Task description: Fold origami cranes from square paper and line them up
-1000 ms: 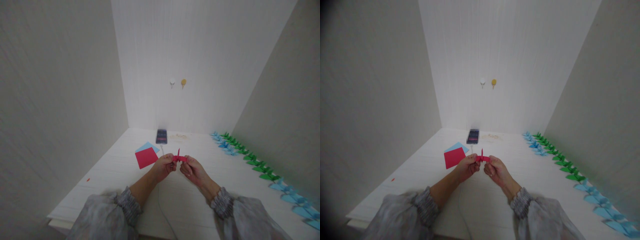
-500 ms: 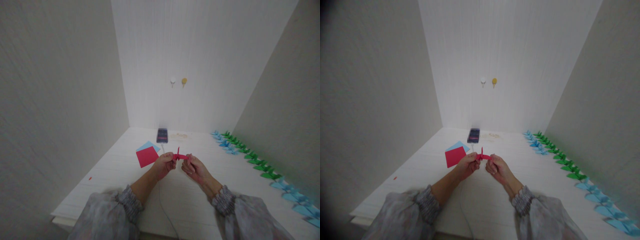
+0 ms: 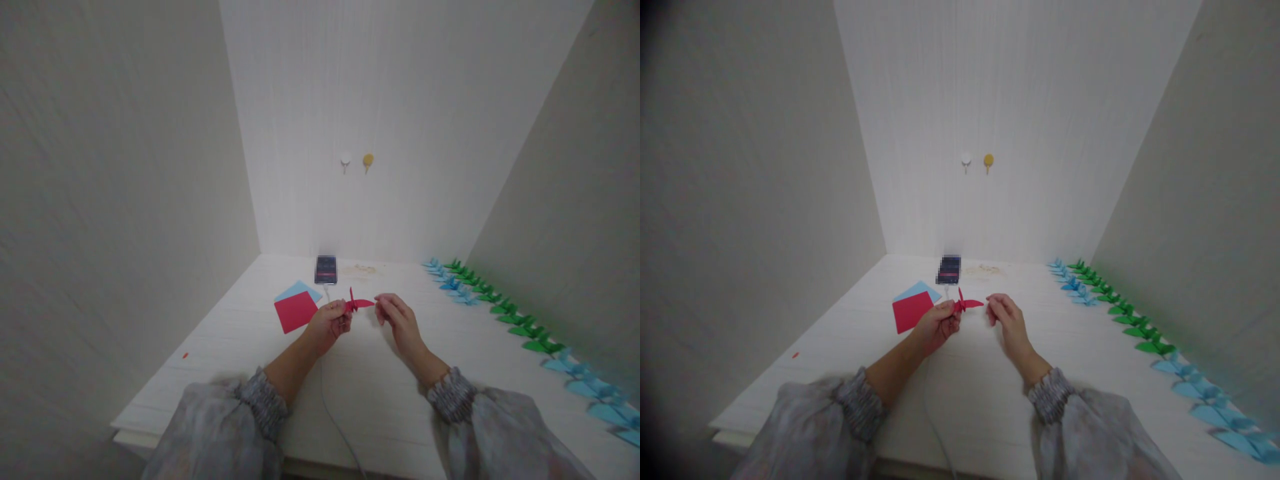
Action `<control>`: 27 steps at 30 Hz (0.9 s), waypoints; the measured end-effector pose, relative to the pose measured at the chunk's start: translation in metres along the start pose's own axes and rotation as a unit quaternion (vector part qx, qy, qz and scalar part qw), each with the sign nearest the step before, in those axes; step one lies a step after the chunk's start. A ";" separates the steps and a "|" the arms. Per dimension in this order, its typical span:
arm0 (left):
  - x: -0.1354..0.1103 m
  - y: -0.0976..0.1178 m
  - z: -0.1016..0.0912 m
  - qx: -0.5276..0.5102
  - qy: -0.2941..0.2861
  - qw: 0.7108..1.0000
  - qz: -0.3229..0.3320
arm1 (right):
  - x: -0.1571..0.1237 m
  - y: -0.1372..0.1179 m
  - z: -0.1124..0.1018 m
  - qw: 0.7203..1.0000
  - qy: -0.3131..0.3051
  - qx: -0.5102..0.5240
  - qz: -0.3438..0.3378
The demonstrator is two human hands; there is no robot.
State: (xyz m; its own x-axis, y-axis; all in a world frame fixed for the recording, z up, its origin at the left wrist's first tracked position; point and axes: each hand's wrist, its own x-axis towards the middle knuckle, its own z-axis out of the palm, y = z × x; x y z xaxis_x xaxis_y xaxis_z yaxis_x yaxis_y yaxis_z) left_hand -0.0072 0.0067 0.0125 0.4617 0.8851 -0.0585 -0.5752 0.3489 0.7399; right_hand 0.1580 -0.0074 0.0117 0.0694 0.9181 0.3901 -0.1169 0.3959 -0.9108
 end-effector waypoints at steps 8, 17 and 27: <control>0.000 -0.002 0.004 0.026 -0.002 1.000 0.010 | -0.005 -0.006 0.002 0.912 -0.024 -0.329 -0.244; 0.001 0.001 0.000 0.011 -0.006 1.000 0.002 | -0.002 -0.008 -0.017 0.851 -0.099 -0.397 -0.328; 0.002 -0.001 -0.002 0.024 -0.018 1.000 -0.009 | 0.000 -0.014 -0.018 0.803 -0.106 -0.436 -0.392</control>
State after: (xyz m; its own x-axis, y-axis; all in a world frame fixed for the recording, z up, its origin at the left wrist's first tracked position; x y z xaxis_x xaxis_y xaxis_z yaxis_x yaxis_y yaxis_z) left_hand -0.0068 0.0085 0.0107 0.4961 0.8669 -0.0488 -0.5344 0.3492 0.7697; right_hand 0.1778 -0.0130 0.0216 -0.3974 0.4114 0.8202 0.6246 0.7761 -0.0866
